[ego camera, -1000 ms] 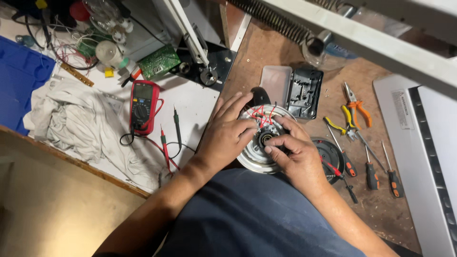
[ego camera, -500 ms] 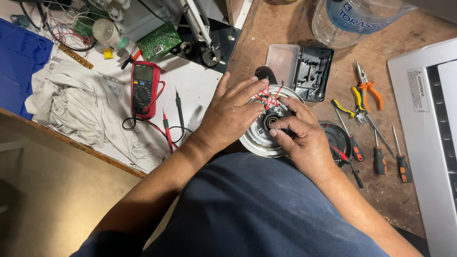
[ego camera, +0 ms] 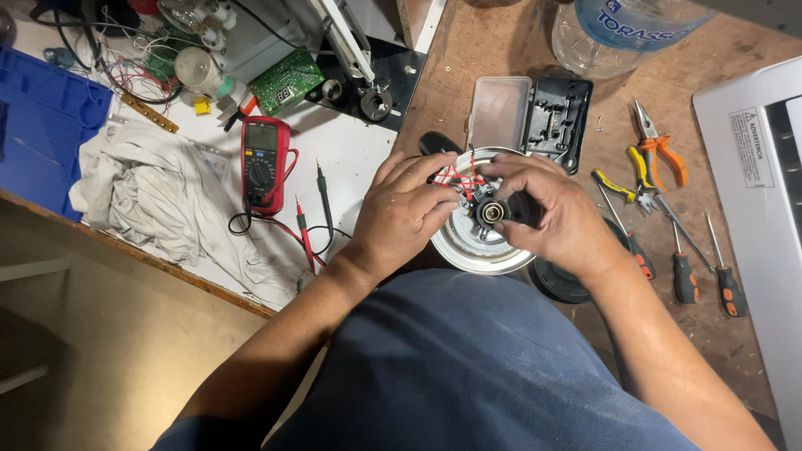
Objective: The person uses a multimeter to test electrical continuity on a circular metal component with wires. They then use a screwdriver to adjust or tighten small screws on the component's central hub.
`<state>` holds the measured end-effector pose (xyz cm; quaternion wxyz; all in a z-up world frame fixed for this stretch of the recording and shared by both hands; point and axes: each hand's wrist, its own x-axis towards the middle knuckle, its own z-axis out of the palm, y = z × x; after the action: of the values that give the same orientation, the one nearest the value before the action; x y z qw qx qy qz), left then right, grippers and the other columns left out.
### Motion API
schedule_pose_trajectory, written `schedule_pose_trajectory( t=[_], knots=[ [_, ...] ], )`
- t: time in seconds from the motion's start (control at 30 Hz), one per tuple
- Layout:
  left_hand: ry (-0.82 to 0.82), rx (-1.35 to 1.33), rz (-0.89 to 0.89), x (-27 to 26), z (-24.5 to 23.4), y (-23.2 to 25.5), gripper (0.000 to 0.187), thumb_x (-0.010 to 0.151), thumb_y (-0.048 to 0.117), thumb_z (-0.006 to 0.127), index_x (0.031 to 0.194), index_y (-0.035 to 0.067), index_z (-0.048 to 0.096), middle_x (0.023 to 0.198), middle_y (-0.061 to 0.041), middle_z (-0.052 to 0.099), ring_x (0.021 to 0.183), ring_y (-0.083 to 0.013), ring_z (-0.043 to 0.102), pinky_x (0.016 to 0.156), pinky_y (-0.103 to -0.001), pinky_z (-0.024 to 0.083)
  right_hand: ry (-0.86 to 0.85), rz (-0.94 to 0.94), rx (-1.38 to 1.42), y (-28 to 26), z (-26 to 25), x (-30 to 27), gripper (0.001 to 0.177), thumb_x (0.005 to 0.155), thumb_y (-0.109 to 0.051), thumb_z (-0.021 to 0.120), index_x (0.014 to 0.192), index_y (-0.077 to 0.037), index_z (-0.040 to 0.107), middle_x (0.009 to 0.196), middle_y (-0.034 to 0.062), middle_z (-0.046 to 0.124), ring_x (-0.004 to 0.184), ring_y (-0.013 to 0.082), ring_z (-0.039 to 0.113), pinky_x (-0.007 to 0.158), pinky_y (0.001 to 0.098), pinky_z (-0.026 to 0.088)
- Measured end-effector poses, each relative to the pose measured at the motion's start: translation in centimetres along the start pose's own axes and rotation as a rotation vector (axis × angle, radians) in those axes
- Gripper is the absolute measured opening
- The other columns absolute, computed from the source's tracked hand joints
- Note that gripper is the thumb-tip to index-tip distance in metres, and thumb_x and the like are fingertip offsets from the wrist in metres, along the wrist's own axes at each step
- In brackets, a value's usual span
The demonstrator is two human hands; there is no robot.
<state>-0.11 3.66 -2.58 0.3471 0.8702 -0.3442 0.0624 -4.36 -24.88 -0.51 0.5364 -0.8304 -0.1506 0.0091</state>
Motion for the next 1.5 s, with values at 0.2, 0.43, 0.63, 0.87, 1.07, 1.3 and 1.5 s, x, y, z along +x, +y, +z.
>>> schedule_pose_trajectory(
  t=[0.2, 0.43, 0.63, 0.87, 1.07, 1.3, 1.5],
  knots=[
    [-0.006, -0.036, 0.007, 0.0, -1.3, 0.2, 0.011, 0.11, 0.023, 0.088, 0.114, 0.017, 0.08, 0.162, -0.012, 0.072, 0.154, -0.0396, 0.068, 0.132, -0.064, 0.047, -0.134, -0.024, -0.134, -4.0, -2.4, 3.0, 0.044, 0.081, 0.001, 0.088, 0.124, -0.004, 0.083, 0.143, 0.0296, 0.084, 0.162, 0.0545, 0.063, 0.14, 0.0799, 0.022],
    [-0.112, -0.01, -0.067, 0.2, -4.9, 3.0, 0.01, 0.105, 0.015, 0.086, 0.104, 0.017, 0.077, 0.153, -0.011, 0.077, 0.142, -0.029, 0.075, 0.132, -0.064, 0.043, -0.053, -0.041, -0.25, -0.4, -2.4, 0.6, 0.064, 0.091, 0.005, 0.059, 0.147, -0.018, 0.082, 0.187, 0.0268, 0.053, 0.181, 0.0514, 0.037, 0.149, 0.0657, 0.03],
    [-0.314, -0.334, -0.275, 2.4, -7.5, 4.1, 0.005, 0.107, 0.021, 0.082, 0.112, 0.019, 0.084, 0.131, -0.005, 0.09, 0.126, -0.0309, 0.087, 0.118, -0.053, 0.063, 0.13, 0.104, -0.076, -1.5, -0.9, 0.9, 0.047, 0.101, 0.007, 0.059, 0.128, -0.015, 0.09, 0.158, 0.0268, 0.077, 0.164, 0.0553, 0.058, 0.136, 0.072, 0.043],
    [-0.068, -0.499, -0.236, 5.5, -0.7, 3.5, 0.009, 0.109, 0.019, 0.084, 0.116, 0.014, 0.085, 0.156, -0.01, 0.078, 0.153, -0.0408, 0.07, 0.131, -0.058, 0.051, 0.219, 0.113, 0.028, -0.6, 0.4, 0.5, 0.022, 0.107, 0.002, 0.075, 0.125, -0.004, 0.087, 0.149, 0.0236, 0.082, 0.162, 0.0497, 0.063, 0.135, 0.0656, 0.046],
    [-0.012, -0.578, -0.356, 4.1, 2.0, 3.4, 0.009, 0.109, 0.017, 0.085, 0.116, 0.013, 0.087, 0.152, -0.014, 0.08, 0.148, -0.0419, 0.073, 0.126, -0.056, 0.056, 0.285, 0.136, 0.064, -1.5, 1.2, -0.1, 0.011, 0.105, -0.007, 0.091, 0.113, -0.002, 0.087, 0.146, 0.0251, 0.083, 0.16, 0.0505, 0.065, 0.134, 0.0655, 0.047],
    [0.036, -0.659, -0.428, 3.9, 1.8, 4.3, 0.007, 0.109, 0.015, 0.083, 0.111, 0.011, 0.089, 0.143, -0.016, 0.083, 0.143, -0.0423, 0.076, 0.123, -0.055, 0.058, 0.298, 0.128, 0.019, -1.6, 1.7, -0.1, 0.012, 0.1, -0.006, 0.096, 0.107, 0.0, 0.088, 0.144, 0.0278, 0.083, 0.156, 0.0562, 0.066, 0.13, 0.069, 0.049],
    [0.024, -0.669, -0.465, 4.4, 1.8, 4.2, 0.005, 0.104, 0.014, 0.086, 0.106, 0.013, 0.091, 0.137, -0.014, 0.086, 0.136, -0.0407, 0.079, 0.119, -0.052, 0.06, 0.34, 0.175, -0.117, -2.5, 2.4, -0.3, 0.013, 0.1, -0.013, 0.096, 0.105, -0.006, 0.087, 0.144, 0.0218, 0.085, 0.154, 0.0553, 0.068, 0.133, 0.0809, 0.035]
  ],
)
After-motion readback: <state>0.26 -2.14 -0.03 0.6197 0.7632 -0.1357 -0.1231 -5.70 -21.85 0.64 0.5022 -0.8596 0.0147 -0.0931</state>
